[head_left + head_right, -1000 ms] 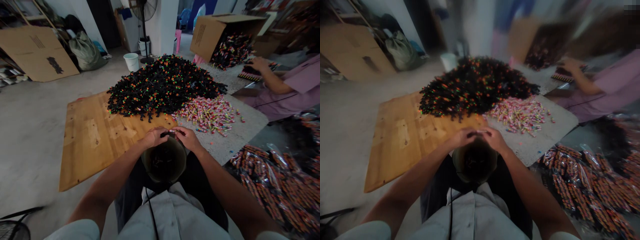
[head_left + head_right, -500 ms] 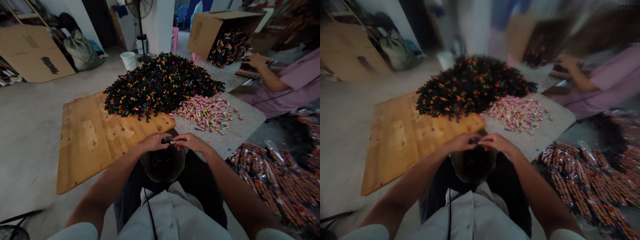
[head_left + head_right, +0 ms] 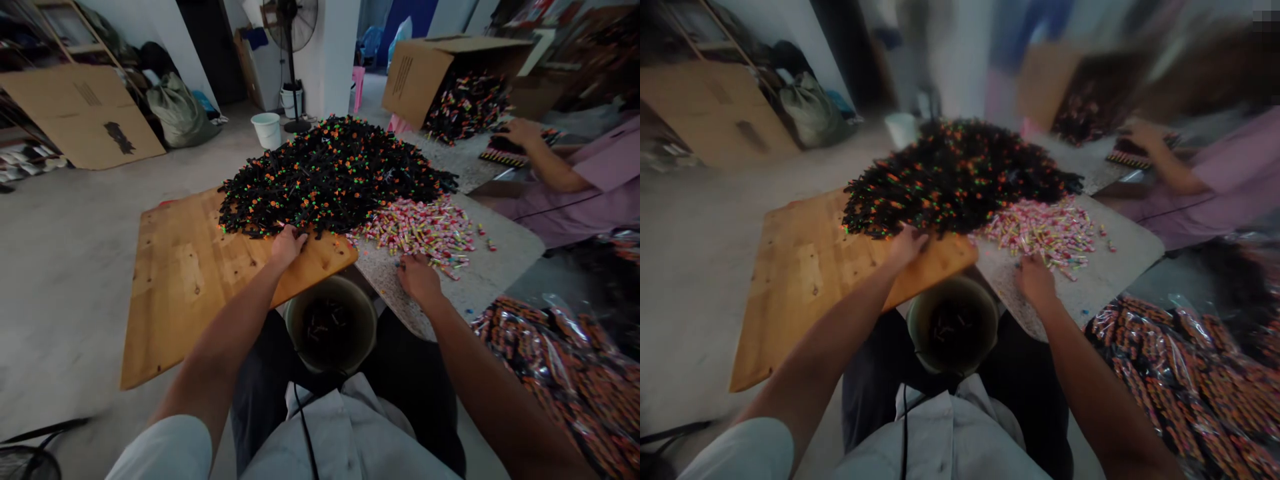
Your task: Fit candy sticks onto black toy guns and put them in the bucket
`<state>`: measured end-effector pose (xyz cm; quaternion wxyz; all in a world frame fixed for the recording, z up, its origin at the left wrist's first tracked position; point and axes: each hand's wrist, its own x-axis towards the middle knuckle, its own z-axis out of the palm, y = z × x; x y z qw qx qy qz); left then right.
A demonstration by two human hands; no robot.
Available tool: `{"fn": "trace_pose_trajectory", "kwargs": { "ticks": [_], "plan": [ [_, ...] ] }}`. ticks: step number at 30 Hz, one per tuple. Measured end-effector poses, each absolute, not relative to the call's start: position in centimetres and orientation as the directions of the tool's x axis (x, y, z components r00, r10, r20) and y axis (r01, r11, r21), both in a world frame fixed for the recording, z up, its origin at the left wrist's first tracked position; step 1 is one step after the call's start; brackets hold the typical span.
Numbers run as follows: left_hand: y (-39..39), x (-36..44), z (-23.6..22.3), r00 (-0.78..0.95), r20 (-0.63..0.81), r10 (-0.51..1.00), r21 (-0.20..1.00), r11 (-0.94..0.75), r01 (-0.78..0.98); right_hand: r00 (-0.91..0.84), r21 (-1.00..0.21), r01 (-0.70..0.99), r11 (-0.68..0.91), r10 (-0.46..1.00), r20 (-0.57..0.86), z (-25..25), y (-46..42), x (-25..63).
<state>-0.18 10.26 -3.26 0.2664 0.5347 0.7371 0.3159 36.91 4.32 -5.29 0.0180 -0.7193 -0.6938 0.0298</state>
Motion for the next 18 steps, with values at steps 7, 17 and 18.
{"fn": "trace_pose_trajectory", "kwargs": {
  "ticks": [7,17,18],
  "plan": [
    [8.7,-0.5,-3.4,-0.133,-0.244,0.961,0.905,0.275,0.324,0.035,-0.139,0.99,-0.039,0.999,-0.031,-5.1,5.4,37.5],
    [3.4,4.6,-3.6,0.105,-0.215,0.971,0.917,0.238,-0.321,0.091,-0.995,-0.1,0.001,0.996,-0.008,-3.3,1.1,27.8],
    [3.1,5.1,-3.5,0.104,-0.217,0.971,0.912,0.239,-0.332,0.08,-0.982,-0.19,-0.008,0.997,-0.024,-3.1,0.6,26.8]
  ]
}}
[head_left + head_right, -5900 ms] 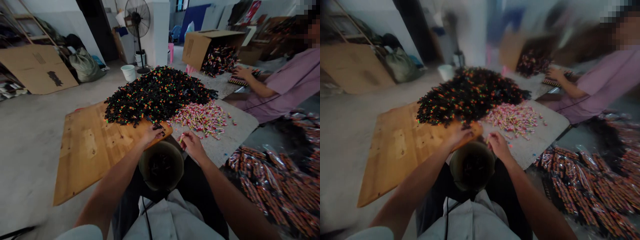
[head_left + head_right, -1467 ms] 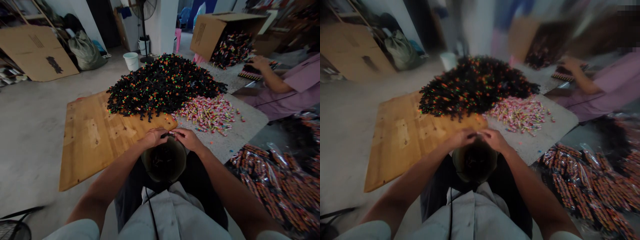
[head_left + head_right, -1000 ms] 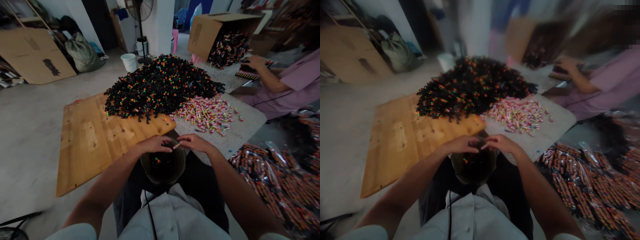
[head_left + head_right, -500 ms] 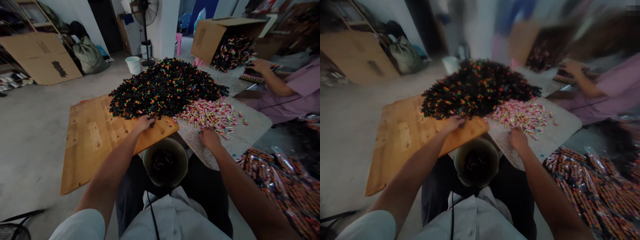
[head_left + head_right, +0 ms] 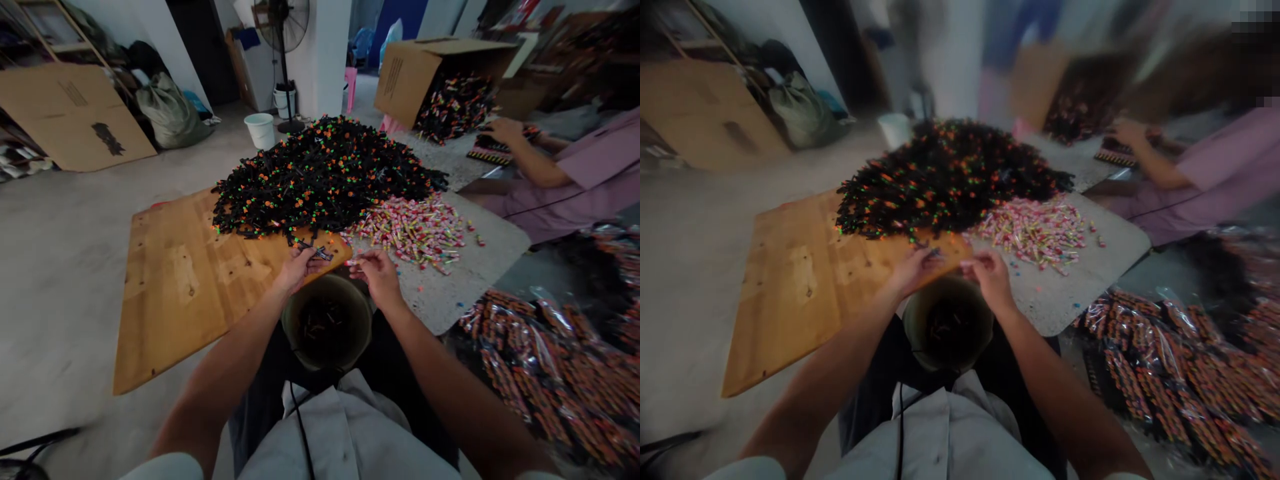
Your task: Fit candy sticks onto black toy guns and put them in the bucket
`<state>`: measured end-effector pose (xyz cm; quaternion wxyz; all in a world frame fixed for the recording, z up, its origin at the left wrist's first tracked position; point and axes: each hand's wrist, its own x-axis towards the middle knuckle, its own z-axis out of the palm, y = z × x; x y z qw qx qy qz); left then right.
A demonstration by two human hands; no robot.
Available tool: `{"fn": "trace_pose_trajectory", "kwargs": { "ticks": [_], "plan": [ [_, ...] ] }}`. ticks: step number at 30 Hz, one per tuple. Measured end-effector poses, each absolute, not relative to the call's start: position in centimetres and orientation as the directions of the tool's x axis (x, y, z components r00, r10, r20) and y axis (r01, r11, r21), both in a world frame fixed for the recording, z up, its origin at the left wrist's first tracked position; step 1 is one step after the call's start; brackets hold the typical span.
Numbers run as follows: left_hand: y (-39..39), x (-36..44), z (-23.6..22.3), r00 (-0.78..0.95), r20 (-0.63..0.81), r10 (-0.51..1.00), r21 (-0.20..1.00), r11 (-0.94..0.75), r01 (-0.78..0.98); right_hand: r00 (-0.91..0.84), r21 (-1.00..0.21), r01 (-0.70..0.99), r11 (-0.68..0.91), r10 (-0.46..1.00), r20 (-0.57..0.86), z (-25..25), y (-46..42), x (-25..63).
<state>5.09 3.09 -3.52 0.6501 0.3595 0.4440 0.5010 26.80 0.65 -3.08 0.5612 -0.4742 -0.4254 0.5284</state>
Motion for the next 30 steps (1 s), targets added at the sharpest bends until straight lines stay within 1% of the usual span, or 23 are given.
{"fn": "trace_pose_trajectory", "kwargs": {
  "ticks": [1,3,7,13,16,20,25,30],
  "plan": [
    [2.9,5.5,-3.4,0.101,-0.219,0.971,0.91,0.24,-0.337,0.075,-0.969,-0.247,-0.016,0.997,-0.035,-2.9,0.3,26.0],
    [2.6,6.1,-3.2,0.1,-0.217,0.971,0.908,0.238,-0.345,0.064,-0.955,-0.295,-0.027,0.997,-0.048,-2.7,-0.2,25.1],
    [2.3,6.4,-2.9,0.134,-0.203,0.97,0.9,0.239,-0.364,0.051,-0.965,-0.257,-0.041,0.997,-0.056,-3.1,-0.5,25.0],
    [2.1,6.5,-2.6,0.149,-0.228,0.962,0.911,0.265,-0.317,0.092,-0.974,-0.227,-0.022,0.995,-0.044,-3.3,-0.6,25.4],
    [2.0,6.6,-2.5,0.154,-0.222,0.963,0.913,0.261,-0.313,0.09,-0.967,-0.252,-0.029,0.994,-0.053,-3.2,-0.7,25.4],
    [1.9,6.4,-2.3,0.171,-0.211,0.963,0.923,0.254,-0.29,0.078,-0.942,-0.326,-0.083,0.99,-0.114,-3.1,-0.7,25.5],
    [1.7,6.4,-2.1,0.185,-0.19,0.964,0.928,0.237,-0.286,0.065,-0.864,-0.471,-0.179,0.97,-0.236,-2.8,-0.5,25.5],
    [1.6,6.5,-2.0,0.186,-0.18,0.966,0.94,0.224,-0.256,0.042,-0.848,-0.484,-0.218,0.962,-0.271,-2.8,-0.8,25.6]
  ]
}}
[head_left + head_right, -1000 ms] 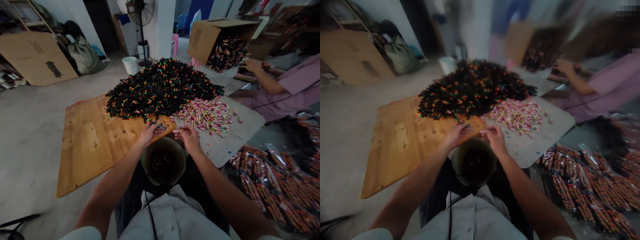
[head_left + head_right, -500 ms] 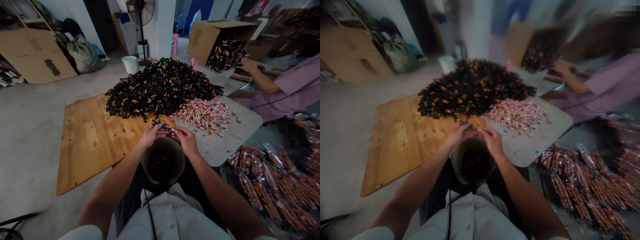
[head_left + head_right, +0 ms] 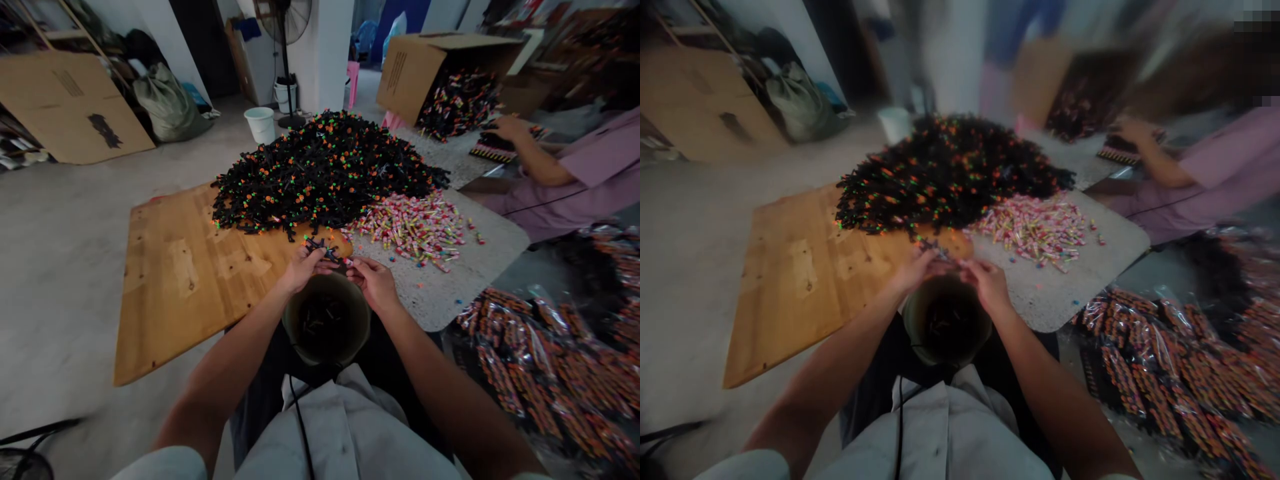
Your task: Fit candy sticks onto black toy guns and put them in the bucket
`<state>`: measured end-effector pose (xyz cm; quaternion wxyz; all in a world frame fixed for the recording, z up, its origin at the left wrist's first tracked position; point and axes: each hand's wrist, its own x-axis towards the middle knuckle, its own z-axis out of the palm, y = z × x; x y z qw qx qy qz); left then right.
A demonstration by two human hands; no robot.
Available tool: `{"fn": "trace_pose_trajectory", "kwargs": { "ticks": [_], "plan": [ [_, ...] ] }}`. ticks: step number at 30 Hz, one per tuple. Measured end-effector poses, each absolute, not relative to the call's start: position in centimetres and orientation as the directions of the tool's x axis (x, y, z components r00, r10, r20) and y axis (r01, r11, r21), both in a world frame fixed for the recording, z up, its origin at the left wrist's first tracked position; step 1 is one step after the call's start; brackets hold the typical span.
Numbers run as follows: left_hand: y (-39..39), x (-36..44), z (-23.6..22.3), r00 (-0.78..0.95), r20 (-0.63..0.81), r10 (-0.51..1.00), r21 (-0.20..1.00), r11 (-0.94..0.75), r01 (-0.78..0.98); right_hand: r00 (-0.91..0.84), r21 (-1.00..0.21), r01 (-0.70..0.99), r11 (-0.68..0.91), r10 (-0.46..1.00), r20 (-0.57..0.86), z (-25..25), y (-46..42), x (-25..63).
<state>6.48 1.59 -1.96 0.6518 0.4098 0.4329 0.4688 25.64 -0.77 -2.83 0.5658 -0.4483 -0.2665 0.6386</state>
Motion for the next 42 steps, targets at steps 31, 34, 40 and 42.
{"fn": "trace_pose_trajectory", "kwargs": {
  "ticks": [31,34,40,42],
  "plan": [
    [0.2,6.3,-3.9,0.174,-0.217,0.96,0.923,0.26,-0.283,-0.238,-0.969,-0.028,-0.246,0.943,-0.233,-3.0,-0.8,28.4],
    [-0.3,6.6,-4.3,0.162,-0.242,0.957,0.914,0.281,-0.292,-0.28,-0.981,0.101,-0.168,0.941,-0.19,-3.5,-0.6,29.0],
    [-1.2,6.9,-4.7,0.119,-0.292,0.949,0.896,0.316,-0.314,-0.281,-0.98,0.192,-0.045,0.955,-0.099,-4.5,-1.5,28.9],
    [-1.4,6.9,-4.8,0.106,-0.308,0.946,0.888,0.325,-0.324,-0.277,-0.985,0.156,-0.074,0.954,-0.116,-4.6,-1.9,28.6]
  ]
}}
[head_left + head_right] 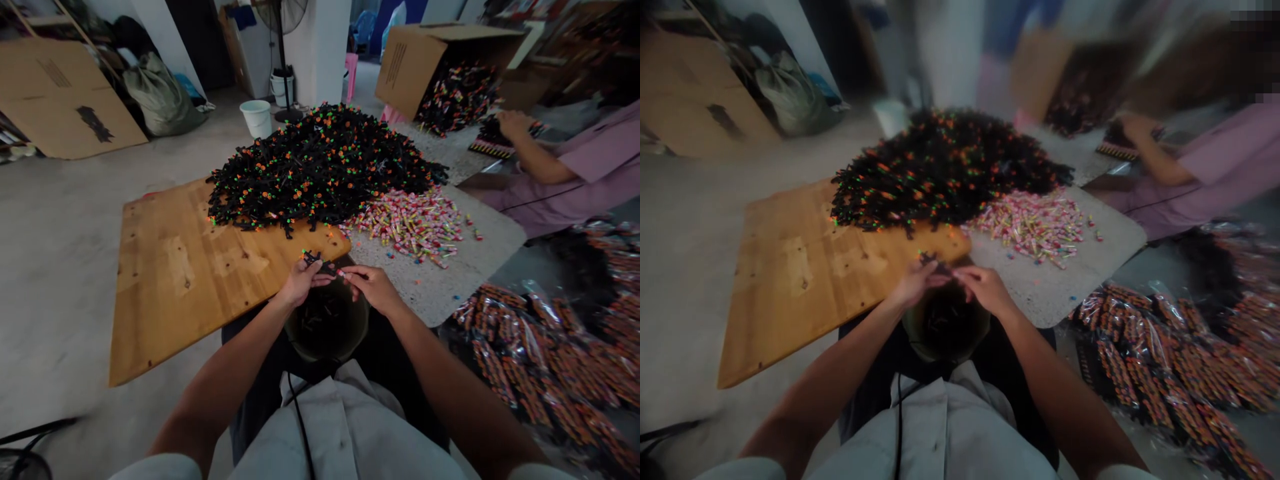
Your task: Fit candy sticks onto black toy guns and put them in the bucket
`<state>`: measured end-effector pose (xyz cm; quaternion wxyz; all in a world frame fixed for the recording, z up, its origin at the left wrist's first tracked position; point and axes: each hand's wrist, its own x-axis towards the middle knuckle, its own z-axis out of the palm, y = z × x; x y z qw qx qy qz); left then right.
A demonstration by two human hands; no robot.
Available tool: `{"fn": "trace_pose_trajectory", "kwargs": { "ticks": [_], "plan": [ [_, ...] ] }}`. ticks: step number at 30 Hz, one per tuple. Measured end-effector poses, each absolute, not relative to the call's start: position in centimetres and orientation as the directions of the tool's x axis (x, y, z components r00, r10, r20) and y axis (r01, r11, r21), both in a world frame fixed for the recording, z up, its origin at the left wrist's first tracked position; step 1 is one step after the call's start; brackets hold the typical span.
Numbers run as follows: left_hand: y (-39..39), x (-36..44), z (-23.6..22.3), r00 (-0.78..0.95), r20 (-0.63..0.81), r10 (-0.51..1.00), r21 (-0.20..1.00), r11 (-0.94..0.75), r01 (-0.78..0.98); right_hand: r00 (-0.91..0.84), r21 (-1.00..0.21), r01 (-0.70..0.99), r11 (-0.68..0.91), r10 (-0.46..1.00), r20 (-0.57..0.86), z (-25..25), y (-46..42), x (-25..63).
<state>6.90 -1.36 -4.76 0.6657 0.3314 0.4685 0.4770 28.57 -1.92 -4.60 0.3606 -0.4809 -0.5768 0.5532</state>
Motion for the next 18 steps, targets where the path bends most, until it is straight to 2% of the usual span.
{"fn": "trace_pose_trajectory", "kwargs": {
  "ticks": [5,10,12,14,16,18],
  "plan": [
    [-1.7,6.9,-4.7,0.117,-0.287,0.951,0.898,0.309,-0.314,-0.249,-0.988,0.086,-0.129,0.957,-0.146,-4.7,-2.7,27.9],
    [-1.8,6.7,-4.7,0.15,-0.252,0.956,0.929,0.282,-0.239,-0.302,-0.973,0.022,-0.228,0.927,-0.224,-4.2,-2.2,28.4],
    [-1.2,5.7,-4.4,0.184,-0.205,0.961,0.971,0.223,-0.087,-0.284,-0.964,-0.016,-0.265,0.926,-0.25,-4.0,-1.8,29.5],
    [-0.1,4.2,-3.9,0.162,-0.183,0.97,0.972,0.154,0.178,-0.272,-0.96,-0.001,-0.28,0.924,-0.269,-4.1,-1.3,31.1],
    [1.6,2.5,-3.3,0.012,-0.177,0.984,0.878,0.152,0.455,-0.338,-0.948,0.104,-0.301,0.886,-0.318,-4.4,-0.6,32.8],
    [3.8,0.8,-2.9,-0.184,-0.134,0.974,0.772,0.219,0.597,-0.418,-0.928,0.238,-0.288,0.832,-0.365,-4.8,0.2,33.9]
  ]
}}
